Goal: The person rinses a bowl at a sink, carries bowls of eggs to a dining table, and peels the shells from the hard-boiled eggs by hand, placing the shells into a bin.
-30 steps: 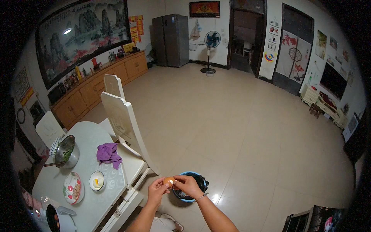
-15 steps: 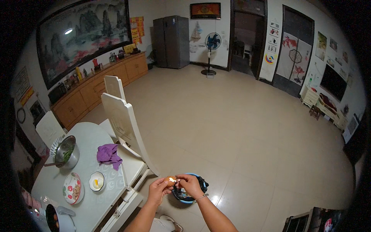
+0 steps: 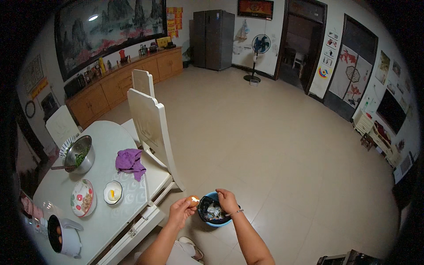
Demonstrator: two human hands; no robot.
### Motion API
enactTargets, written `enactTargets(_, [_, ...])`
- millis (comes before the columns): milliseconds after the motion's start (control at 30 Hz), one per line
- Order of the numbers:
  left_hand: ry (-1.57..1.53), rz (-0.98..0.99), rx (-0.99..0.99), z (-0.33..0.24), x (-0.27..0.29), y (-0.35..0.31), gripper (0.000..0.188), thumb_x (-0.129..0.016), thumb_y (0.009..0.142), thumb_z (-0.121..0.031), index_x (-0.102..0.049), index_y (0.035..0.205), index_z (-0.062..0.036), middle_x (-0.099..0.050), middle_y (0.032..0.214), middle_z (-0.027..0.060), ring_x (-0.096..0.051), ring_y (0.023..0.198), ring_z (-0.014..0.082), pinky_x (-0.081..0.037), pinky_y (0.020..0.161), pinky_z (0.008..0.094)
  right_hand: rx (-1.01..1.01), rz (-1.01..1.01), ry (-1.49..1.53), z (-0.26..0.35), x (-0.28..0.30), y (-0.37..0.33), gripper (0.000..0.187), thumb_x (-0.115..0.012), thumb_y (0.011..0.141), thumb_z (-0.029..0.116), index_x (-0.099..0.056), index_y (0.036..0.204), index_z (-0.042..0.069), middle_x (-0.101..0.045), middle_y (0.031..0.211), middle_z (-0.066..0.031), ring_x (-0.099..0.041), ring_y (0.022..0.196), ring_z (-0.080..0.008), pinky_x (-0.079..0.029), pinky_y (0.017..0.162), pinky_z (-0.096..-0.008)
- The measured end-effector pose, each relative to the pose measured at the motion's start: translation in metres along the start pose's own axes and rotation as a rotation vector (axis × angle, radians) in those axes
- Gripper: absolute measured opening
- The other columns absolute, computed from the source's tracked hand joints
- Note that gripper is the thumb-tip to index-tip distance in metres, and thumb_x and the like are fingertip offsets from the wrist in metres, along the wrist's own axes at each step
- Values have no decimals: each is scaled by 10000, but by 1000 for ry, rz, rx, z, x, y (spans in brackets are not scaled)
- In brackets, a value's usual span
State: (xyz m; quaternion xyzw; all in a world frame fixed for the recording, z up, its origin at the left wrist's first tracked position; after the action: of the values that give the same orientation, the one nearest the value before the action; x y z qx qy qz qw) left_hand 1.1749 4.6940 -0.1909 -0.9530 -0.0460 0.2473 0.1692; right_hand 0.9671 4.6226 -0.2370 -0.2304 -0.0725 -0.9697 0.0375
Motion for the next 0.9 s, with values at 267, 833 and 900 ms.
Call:
enactTargets(267, [-49, 46, 51, 5, -1, 0, 316, -561, 885, -118, -512, 1158, 35, -634, 945, 128, -633, 727, 166, -528, 597, 243, -60, -65, 177, 40, 9, -16, 208, -575, 863, 106, -630, 1022, -17, -667, 937, -122, -634, 852, -179, -491, 769, -282])
enactTargets(833, [145, 124, -33, 7, -15, 4, 389, -661, 816, -96, -537, 1152, 57, -638, 937, 114, -599, 681, 109, -468, 528, 185, 124, 246, 152, 97, 17, -29, 227, -615, 837, 140, -644, 984, -30, -671, 851, -132, -627, 745, -158, -498, 671, -267])
enactTargets(900, [137, 101, -29, 5, -16, 3, 378, -664, 814, -98, -549, 1136, 61, -640, 927, 118, -599, 664, 110, -469, 517, 185, 146, 220, 168, 93, 12, -28, 216, -616, 827, 144, -652, 960, -22, -668, 814, -144, -630, 704, -175, -497, 642, -275])
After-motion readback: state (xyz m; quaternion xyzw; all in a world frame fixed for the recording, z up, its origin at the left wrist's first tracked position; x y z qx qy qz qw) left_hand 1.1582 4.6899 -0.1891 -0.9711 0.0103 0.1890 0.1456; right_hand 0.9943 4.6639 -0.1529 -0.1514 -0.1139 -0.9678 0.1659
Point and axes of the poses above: each hand's wrist, its own y-axis towards the middle knuckle, its own x-axis out of the back of the hand, z = x × y, the point moved 2 cm from there along y, towards the middle knuckle
